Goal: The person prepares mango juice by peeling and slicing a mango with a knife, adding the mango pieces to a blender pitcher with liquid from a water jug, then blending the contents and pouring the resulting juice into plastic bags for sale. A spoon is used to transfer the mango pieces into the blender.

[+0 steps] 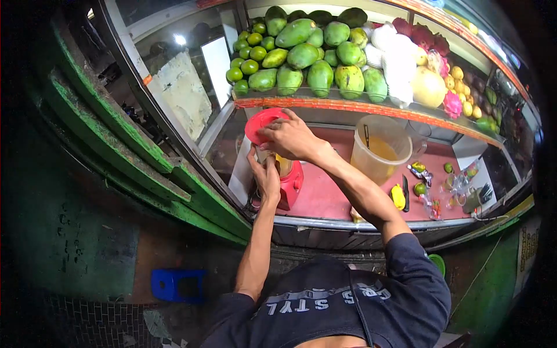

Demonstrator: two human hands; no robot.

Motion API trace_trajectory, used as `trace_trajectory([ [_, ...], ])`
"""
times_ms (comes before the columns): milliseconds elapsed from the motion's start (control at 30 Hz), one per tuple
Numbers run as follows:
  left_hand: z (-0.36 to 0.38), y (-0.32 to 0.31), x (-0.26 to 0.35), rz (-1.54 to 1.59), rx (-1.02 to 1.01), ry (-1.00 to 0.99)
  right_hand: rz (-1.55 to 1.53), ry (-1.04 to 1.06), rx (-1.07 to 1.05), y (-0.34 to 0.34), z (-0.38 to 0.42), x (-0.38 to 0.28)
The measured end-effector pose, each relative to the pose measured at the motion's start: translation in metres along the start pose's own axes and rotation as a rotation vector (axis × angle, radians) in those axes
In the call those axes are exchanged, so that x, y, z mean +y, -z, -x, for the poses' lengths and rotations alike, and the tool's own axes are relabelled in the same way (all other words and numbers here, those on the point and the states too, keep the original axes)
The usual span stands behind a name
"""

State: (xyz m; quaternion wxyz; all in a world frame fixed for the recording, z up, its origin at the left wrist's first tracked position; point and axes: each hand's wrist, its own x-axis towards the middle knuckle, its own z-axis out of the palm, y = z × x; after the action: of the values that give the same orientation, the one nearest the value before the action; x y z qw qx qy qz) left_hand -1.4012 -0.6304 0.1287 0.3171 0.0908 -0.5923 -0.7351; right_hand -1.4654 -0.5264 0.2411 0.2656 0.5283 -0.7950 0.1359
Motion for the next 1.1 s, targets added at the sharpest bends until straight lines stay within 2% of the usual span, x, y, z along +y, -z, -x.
trace_trajectory([
  [67,0.003,0.000,0.011,0.005,-0.022,0.040,-0.024,-0.034,0.018,0.002,0.000,-0.005],
  [133,0.005,-0.003,0.021,0.009,-0.033,0.046,-0.198,-0.155,0.508,0.009,0.012,-0.010],
  [167,0.002,0.001,0.015,-0.040,-0.067,0.066,-0.250,-0.341,0.606,-0.004,0.029,-0.009],
  [200,0.003,0.002,0.015,-0.033,-0.061,0.062,-0.398,-0.553,0.803,-0.033,0.048,-0.012],
  [233,0.005,0.002,0.016,0.021,-0.080,0.073,-0.544,-0.800,0.777,-0.070,0.073,-0.011],
  [267,0.007,0.002,0.015,0.073,-0.102,0.088,-0.583,-1.004,0.594,-0.093,0.093,-0.021],
  [300,0.005,0.001,0.009,0.090,-0.092,0.089,-0.454,-0.953,0.372,-0.156,0.130,-0.013],
  [367,0.008,0.002,0.008,0.099,-0.089,0.080,-0.353,-1.119,-0.017,-0.218,0.162,-0.033],
  [400,0.005,0.000,0.011,0.118,-0.077,0.058,-0.348,-1.129,-0.008,-0.229,0.162,-0.031],
  [467,-0.008,0.014,0.024,0.075,-0.043,0.186,-0.525,-1.045,0.265,-0.244,0.173,-0.041],
  [567,-0.029,0.032,0.025,0.177,-0.153,0.248,-0.548,-1.122,0.209,-0.250,0.176,-0.040],
  [633,-0.026,0.029,0.025,0.118,-0.166,0.179,-0.555,-1.153,0.175,-0.245,0.171,-0.035],
  [700,-0.025,0.027,0.028,0.108,-0.163,0.171,-0.633,-1.302,-0.026,-0.235,0.166,-0.033],
  [833,-0.024,0.026,0.028,0.055,-0.176,0.094,-0.561,-1.179,-0.038,-0.231,0.182,-0.024],
  [900,-0.027,0.026,0.026,0.054,-0.166,0.083,-0.574,-1.122,0.116,-0.201,0.187,-0.022],
  [967,-0.025,0.029,0.024,0.037,-0.175,0.074,-0.591,-1.054,0.156,-0.159,0.189,-0.008],
  [1067,-0.026,0.030,0.022,-0.065,-0.133,0.105,-0.568,-0.858,0.286,-0.034,0.160,0.009],
  [1100,-0.027,0.024,0.021,-0.031,-0.101,-0.004,-0.504,-0.759,0.400,0.020,0.143,0.013],
])
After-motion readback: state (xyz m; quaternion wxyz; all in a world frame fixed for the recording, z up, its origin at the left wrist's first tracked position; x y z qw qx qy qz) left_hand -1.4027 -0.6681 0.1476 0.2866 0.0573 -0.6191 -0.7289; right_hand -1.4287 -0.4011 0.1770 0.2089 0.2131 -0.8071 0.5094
